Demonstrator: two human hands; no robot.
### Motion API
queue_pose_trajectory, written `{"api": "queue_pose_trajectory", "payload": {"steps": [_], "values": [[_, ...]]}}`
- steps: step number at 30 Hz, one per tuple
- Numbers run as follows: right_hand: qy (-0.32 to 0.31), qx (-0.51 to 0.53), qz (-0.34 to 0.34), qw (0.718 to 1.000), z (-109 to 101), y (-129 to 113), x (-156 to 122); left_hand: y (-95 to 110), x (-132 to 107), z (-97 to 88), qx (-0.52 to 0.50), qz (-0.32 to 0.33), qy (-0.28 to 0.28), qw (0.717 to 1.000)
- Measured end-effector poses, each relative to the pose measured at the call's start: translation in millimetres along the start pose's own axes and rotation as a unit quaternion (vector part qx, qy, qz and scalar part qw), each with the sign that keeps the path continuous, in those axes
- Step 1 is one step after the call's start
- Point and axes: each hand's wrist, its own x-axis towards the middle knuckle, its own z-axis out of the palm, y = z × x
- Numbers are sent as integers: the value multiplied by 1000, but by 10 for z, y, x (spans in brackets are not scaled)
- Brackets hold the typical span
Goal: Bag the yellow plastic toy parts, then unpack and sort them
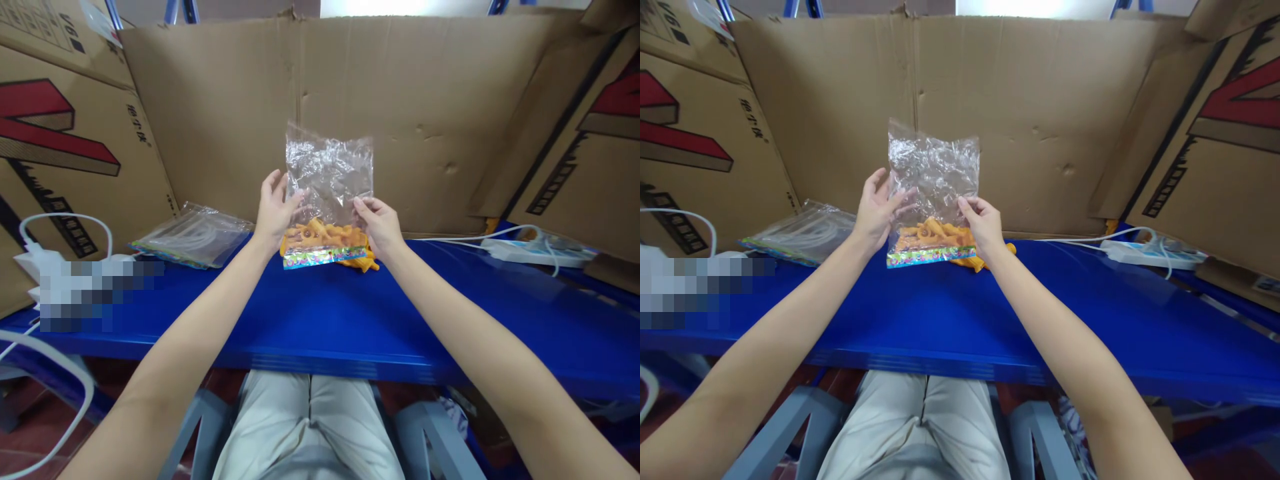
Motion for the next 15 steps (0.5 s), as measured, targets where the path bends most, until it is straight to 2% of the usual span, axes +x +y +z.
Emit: {"api": "queue_pose_trajectory", "payload": {"steps": [2,4,7,10,15], "values": [[10,-3,-15,1000,-33,-59,103,32,148,42,59,-30,3,998],[10,3,8,1000,-56,-114,219,45,315,88,138,-57,-12,989],[22,26,66,997,-63,-155,417,-17,555,152,239,-28,10,971],[40,34,107,993,-33,-153,632,-167,766,171,270,12,35,962],[82,42,153,984,86,-209,845,-364,1005,76,282,20,75,956]]}}
